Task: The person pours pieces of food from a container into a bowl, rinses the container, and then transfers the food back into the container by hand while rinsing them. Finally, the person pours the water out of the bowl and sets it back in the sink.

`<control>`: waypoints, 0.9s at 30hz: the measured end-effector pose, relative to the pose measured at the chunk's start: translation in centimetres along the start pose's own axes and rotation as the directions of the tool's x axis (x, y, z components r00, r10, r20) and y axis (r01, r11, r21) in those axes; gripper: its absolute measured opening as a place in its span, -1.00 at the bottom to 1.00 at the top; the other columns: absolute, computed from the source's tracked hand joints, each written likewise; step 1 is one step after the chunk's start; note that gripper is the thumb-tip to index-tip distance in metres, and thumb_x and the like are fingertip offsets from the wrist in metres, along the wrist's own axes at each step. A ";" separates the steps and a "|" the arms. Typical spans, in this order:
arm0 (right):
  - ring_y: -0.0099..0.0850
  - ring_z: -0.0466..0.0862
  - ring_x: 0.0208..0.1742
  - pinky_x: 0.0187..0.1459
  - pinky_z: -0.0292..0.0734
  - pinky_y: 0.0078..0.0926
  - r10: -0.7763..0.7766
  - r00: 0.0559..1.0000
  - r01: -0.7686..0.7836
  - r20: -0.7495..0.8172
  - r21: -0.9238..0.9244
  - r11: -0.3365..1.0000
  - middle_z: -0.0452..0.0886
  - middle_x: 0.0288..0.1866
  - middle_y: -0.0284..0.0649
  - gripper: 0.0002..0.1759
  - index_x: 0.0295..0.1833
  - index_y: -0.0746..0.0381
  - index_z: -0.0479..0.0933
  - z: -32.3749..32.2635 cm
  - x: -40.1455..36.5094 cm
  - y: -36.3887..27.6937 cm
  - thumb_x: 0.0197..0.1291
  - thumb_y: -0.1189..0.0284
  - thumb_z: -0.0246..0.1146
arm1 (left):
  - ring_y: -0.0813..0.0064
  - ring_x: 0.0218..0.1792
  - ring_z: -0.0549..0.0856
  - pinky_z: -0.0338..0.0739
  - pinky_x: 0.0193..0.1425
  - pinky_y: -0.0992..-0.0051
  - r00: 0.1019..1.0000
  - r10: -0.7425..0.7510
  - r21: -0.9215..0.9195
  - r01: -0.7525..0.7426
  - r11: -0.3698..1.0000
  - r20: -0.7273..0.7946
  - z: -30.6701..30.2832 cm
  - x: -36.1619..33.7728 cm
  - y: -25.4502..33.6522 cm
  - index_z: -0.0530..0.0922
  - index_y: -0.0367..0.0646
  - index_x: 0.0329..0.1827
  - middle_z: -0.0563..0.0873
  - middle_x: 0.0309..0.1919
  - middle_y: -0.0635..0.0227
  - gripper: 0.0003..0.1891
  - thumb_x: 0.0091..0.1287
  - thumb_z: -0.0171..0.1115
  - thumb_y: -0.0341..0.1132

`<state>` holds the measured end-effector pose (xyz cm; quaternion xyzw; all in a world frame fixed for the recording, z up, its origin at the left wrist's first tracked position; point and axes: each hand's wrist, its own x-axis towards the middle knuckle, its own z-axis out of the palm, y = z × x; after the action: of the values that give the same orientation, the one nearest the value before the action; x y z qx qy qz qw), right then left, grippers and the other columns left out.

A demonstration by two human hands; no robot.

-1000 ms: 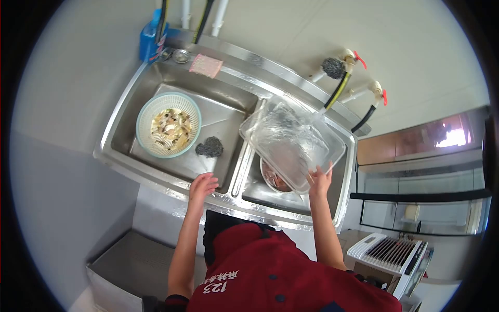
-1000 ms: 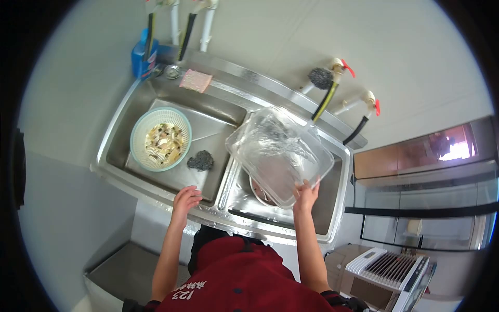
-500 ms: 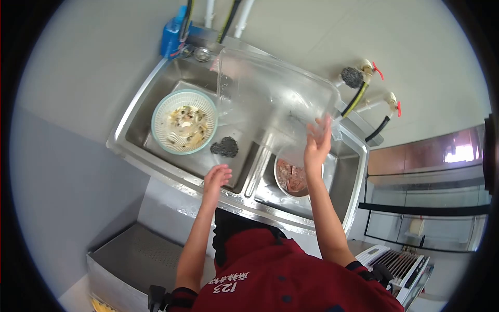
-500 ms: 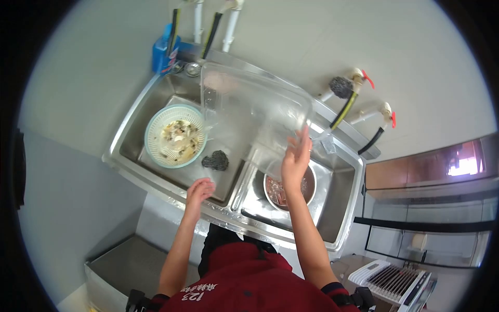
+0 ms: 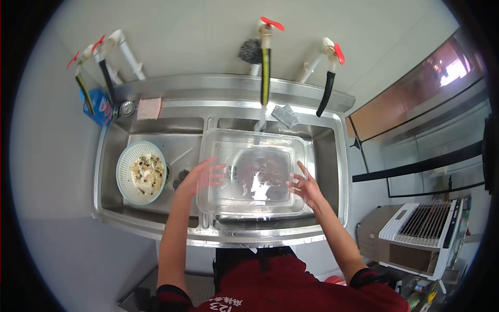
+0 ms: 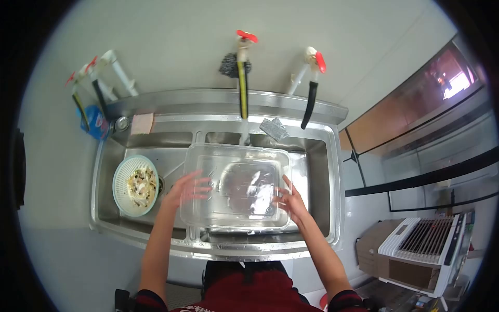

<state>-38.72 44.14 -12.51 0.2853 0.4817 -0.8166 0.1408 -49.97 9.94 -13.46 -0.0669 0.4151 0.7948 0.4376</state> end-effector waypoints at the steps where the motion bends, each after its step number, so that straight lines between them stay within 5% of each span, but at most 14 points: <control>1: -0.34 0.52 -0.18 -0.22 0.51 -0.42 -0.024 0.998 0.027 0.052 -0.045 0.999 0.34 0.01 -0.14 -0.22 0.32 -0.02 -0.03 -0.9 0.8 -0.6 -0.08 0.71 -0.09 | 0.01 0.08 0.39 0.37 0.05 0.17 0.999 0.036 0.029 -0.036 0.999 0.012 0.3 1.3 -0.3 0.04 -0.20 0.26 0.28 0.15 -0.02 -0.39 0.22 -0.15 -0.03; 2: -0.39 0.52 -0.21 -0.22 0.50 -0.45 -0.023 0.995 0.031 0.094 -0.077 0.997 0.35 0.01 -0.15 -0.24 0.33 0.01 -0.07 -2.0 1.9 -1.4 -0.03 0.64 -0.04 | -0.04 0.08 0.38 0.38 0.04 0.15 0.997 0.072 0.055 -0.074 0.996 0.027 0.7 2.5 -0.6 0.04 -0.18 0.26 0.28 0.15 -0.04 -0.41 0.19 -0.11 -0.14; 3: -0.40 0.52 -0.23 -0.22 0.47 -0.52 -0.038 0.999 0.037 0.002 -0.164 0.986 0.45 -0.11 -0.15 -0.37 0.27 0.08 0.12 -2.0 2.7 -3.0 0.01 0.52 0.06 | -0.04 0.08 0.38 0.38 0.04 0.15 0.998 0.065 0.069 -0.066 0.995 0.024 1.2 3.3 -1.2 0.04 -0.18 0.26 0.28 0.15 -0.04 -0.41 0.19 -0.11 -0.14; 5: -0.41 0.53 -0.20 -0.20 0.44 -0.51 -0.332 0.942 0.212 -0.053 -0.674 0.708 0.54 -0.26 -0.14 -0.61 0.04 0.19 0.40 -5.3 8.2 -4.5 0.04 0.37 0.12 | -0.11 0.05 0.39 0.38 0.03 0.15 0.974 0.220 -0.052 -0.223 0.973 -0.060 1.8 3.6 -3.8 0.04 -0.18 0.26 0.27 0.14 -0.09 -0.34 0.04 -0.03 -0.25; 7: -0.33 0.54 -0.19 -0.17 0.42 -0.42 -0.646 0.764 0.425 0.003 -0.755 0.500 0.56 -0.36 -0.12 -0.71 -0.23 0.28 0.53 -4.6 12.1 -7.7 0.04 0.28 0.14 | -0.13 0.04 0.39 0.38 0.03 0.14 0.965 0.223 -0.140 -0.242 0.960 -0.139 2.7 3.7 -5.6 0.06 -0.18 0.25 0.27 0.13 -0.10 -0.32 -0.01 -0.01 -0.25; 9: -0.21 0.53 -0.19 -0.13 0.41 -0.30 -0.711 0.687 0.351 0.150 -0.925 0.144 0.55 -0.31 -0.08 -0.70 -0.29 0.32 0.52 -1.8 15.0 -10.3 0.02 0.28 0.14 | -0.15 0.03 0.39 0.38 0.02 0.13 0.955 0.203 -0.236 -0.253 0.938 -0.219 2.9 3.4 -7.4 0.08 -0.18 0.24 0.28 0.12 -0.11 -0.30 -0.05 0.01 -0.25; 14: -0.13 0.51 -0.17 -0.14 0.41 -0.27 -0.593 0.702 0.318 0.394 -0.919 -0.234 0.53 -0.23 -0.07 -0.66 -0.23 0.26 0.48 0.4 23.1 -10.1 -0.04 0.23 0.18 | -0.13 0.01 0.42 0.39 0.01 0.11 0.919 0.145 -0.311 -0.269 0.912 -0.368 3.2 3.4 -9.6 0.11 -0.19 0.22 0.34 0.06 -0.09 -0.27 -0.14 0.05 -0.25; 15: -0.13 0.51 -0.17 -0.14 0.41 -0.27 -0.583 0.709 0.315 0.397 -0.918 -0.242 0.53 -0.23 -0.07 -0.66 -0.23 0.26 0.48 0.8 23.6 -10.3 -0.04 0.23 0.18 | -0.13 0.01 0.42 0.39 0.01 0.11 0.919 0.140 -0.324 -0.268 0.907 -0.369 3.0 3.6 -9.8 0.11 -0.19 0.22 0.34 0.06 -0.09 -0.27 -0.14 0.05 -0.25; 17: -0.15 0.53 -0.19 -0.16 0.42 -0.29 -0.475 0.867 0.095 0.153 -0.985 -0.144 0.53 -0.23 -0.09 -0.61 -0.24 0.24 0.46 1.4 24.2 -10.6 -0.11 0.17 0.23 | -0.11 -0.01 0.44 0.39 0.01 0.13 0.916 0.154 -0.255 -0.260 0.931 -0.371 2.5 3.4 -10.4 0.11 -0.19 0.22 0.35 0.07 -0.09 -0.27 -0.14 0.06 -0.24; 20: -0.19 0.56 -0.36 -0.31 0.42 -0.35 -0.275 0.953 0.136 0.127 -0.991 0.015 0.55 -0.47 -0.08 -0.64 -0.47 0.27 0.46 1.1 25.3 -11.9 -0.24 0.18 0.31 | -0.09 -0.02 0.46 0.40 0.01 0.17 0.920 0.087 -0.325 -0.222 0.919 -0.382 2.7 4.2 -10.1 0.11 -0.19 0.22 0.34 0.08 -0.09 -0.26 -0.14 0.07 -0.24; 26: -0.17 0.54 -0.35 -0.30 0.40 -0.38 -0.291 0.875 0.376 0.386 -0.922 -0.093 0.53 -0.46 -0.07 -0.64 -0.39 0.28 0.44 2.2 24.6 -10.7 -0.27 0.26 0.32 | -0.07 -0.03 0.47 0.41 0.01 0.23 0.965 0.048 -0.240 -0.112 0.964 -0.260 2.4 7.0 -9.3 0.11 -0.19 0.23 0.36 0.07 -0.10 -0.27 -0.15 0.02 -0.30; 27: -0.16 0.54 -0.34 -0.28 0.40 -0.39 -0.440 0.788 0.363 0.432 -0.902 -0.235 0.54 -0.44 -0.06 -0.62 -0.34 0.27 0.42 2.4 24.3 -10.3 -0.25 0.26 0.32 | -0.07 -0.03 0.47 0.41 0.01 0.23 0.964 0.050 -0.250 -0.117 0.961 -0.260 2.5 7.2 -9.2 0.11 -0.19 0.23 0.36 0.07 -0.10 -0.27 -0.15 0.02 -0.30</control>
<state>-64.10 48.23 -18.93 -0.0590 0.9783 -0.1981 0.0131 -46.77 18.85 -20.78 -0.2070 0.3603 0.8459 0.3343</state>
